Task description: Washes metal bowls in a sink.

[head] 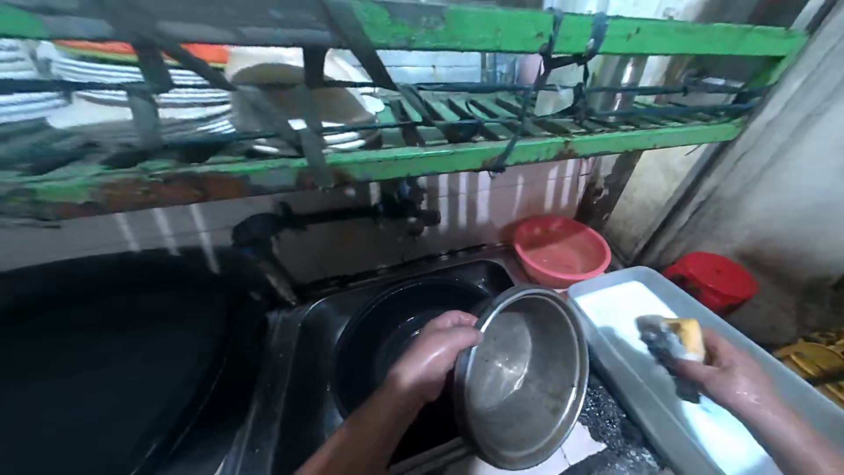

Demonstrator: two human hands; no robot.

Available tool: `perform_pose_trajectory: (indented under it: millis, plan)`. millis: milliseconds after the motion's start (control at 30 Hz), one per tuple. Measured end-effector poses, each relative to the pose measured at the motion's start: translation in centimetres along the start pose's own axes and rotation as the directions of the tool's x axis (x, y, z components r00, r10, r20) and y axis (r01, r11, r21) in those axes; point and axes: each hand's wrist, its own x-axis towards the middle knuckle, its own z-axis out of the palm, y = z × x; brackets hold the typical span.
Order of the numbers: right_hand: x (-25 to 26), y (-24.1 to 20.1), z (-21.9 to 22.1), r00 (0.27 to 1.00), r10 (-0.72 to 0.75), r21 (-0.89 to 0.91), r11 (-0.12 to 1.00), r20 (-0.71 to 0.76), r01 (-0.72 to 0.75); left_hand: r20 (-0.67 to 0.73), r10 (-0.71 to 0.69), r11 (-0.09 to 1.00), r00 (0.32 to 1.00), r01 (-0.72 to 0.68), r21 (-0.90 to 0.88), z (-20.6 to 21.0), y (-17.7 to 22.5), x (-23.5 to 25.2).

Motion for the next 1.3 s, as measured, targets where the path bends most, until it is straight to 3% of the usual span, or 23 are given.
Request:
perform_pose_trajectory:
  millis: [67,167,267,333,433,500,567,633,667,733,767,800,867,900,967,1033,1067,1100,1133,1167,1200,1267,1300]
  plan:
    - [-1.3,-4.8,2.3,0.967,-0.236,-0.088,0.966,0.096,0.245,0.016,0.024,0.999,1.0,-0.024,0.025,0.5,0.2,0.6]
    - [-0.3,-8.5,7.6,0.801,-0.547,-0.254,0.761,0.244,0.597,-0.014,0.076,0.966,0.997,-0.07,0.249,1.3,0.7,1.2]
    - [2.1,-8.4,13.1,0.757,-0.471,-0.377,0.668,0.453,0.642,0.006,0.168,0.829,0.986,-0.145,0.54,2.1,1.6,1.3]
    - [2.0,-6.9,17.1,0.744,-0.324,-0.423,0.66,0.585,0.621,0.001,0.234,0.788,0.972,-0.19,0.586,2.7,1.4,1.5]
    - [-1.6,-8.5,21.3,0.779,-0.108,-0.314,0.874,0.618,0.37,-0.03,0.328,0.801,0.944,-0.261,0.539,3.2,0.4,1.9]
    - [-3.9,-12.1,22.4,0.83,-0.021,0.063,0.998,0.558,-0.016,-0.062,0.355,0.804,0.933,-0.271,0.529,3.2,-0.4,2.4]
    - [-5.5,-16.4,21.8,0.899,0.048,0.56,0.767,0.434,-0.312,-0.097,0.34,0.807,0.935,-0.237,0.541,2.9,-0.6,3.2]
    - [-6.5,-18.2,21.1,0.942,0.063,0.789,0.53,0.331,-0.312,-0.114,0.334,0.8,0.936,-0.217,0.559,2.8,-0.6,3.8]
    - [-7.0,-17.6,21.1,0.96,0.048,0.795,0.55,0.276,-0.257,-0.104,0.336,0.792,0.936,-0.22,0.57,2.9,-0.5,3.9]
    - [-7.8,-13.5,21.1,0.959,-0.096,0.61,0.787,0.265,-0.09,-0.061,0.297,0.762,0.953,-0.198,0.616,3.2,0.3,4.2]
    - [-7.4,-10.9,20.4,0.92,-0.178,0.378,0.925,0.349,0.035,-0.038,0.281,0.75,0.959,-0.195,0.632,3.3,0.6,4.4]
    - [-6.3,-8.8,19.5,0.874,-0.208,0.087,0.978,0.44,0.189,-0.017,0.268,0.742,0.963,-0.195,0.642,3.2,0.9,4.4]
    - [-4.0,-6.9,18.2,0.811,-0.15,-0.34,0.854,0.566,0.395,0.014,0.26,0.743,0.966,-0.209,0.636,3.0,0.9,4.6]
    - [-3.5,-7.3,18.2,0.794,-0.078,-0.426,0.809,0.603,0.404,0.017,0.266,0.746,0.964,-0.217,0.63,3.0,0.8,4.7]
    - [-4.2,-10.0,19.3,0.782,0.039,-0.394,0.879,0.622,0.27,-0.003,0.283,0.739,0.959,-0.216,0.639,3.3,0.5,4.9]
    - [-5.3,-13.7,20.9,0.826,0.088,-0.005,0.995,0.556,-0.103,-0.023,0.286,0.719,0.958,-0.199,0.666,3.6,0.4,4.8]
    - [-5.9,-15.3,21.7,0.875,0.11,0.309,0.909,0.472,-0.281,-0.03,0.283,0.71,0.959,-0.188,0.679,3.6,0.5,4.7]
    - [-6.4,-16.4,22.5,0.912,0.126,0.55,0.763,0.391,-0.341,-0.031,0.275,0.703,0.961,-0.179,0.688,3.7,0.6,4.6]
    - [-6.6,-16.8,22.8,0.926,0.124,0.654,0.674,0.357,-0.343,-0.024,0.264,0.691,0.964,-0.172,0.702,3.6,0.8,4.5]
    - [-6.7,-16.3,22.6,0.927,0.094,0.636,0.702,0.364,-0.321,-0.01,0.254,0.673,0.967,-0.169,0.72,3.6,0.9,4.4]
    - [-6.6,-14.8,22.1,0.911,0.035,0.518,0.813,0.411,-0.265,0.01,0.254,0.652,0.967,-0.18,0.736,3.5,1.1,4.5]
    - [-4.9,-10.2,20.6,0.817,-0.088,0.068,0.996,0.569,0.06,0.06,0.265,0.623,0.962,-0.218,0.751,3.1,1.1,4.6]
    - [-3.3,-8.2,19.8,0.78,-0.113,-0.165,0.949,0.616,0.268,0.081,0.277,0.623,0.957,-0.243,0.744,2.9,1.2,4.2]
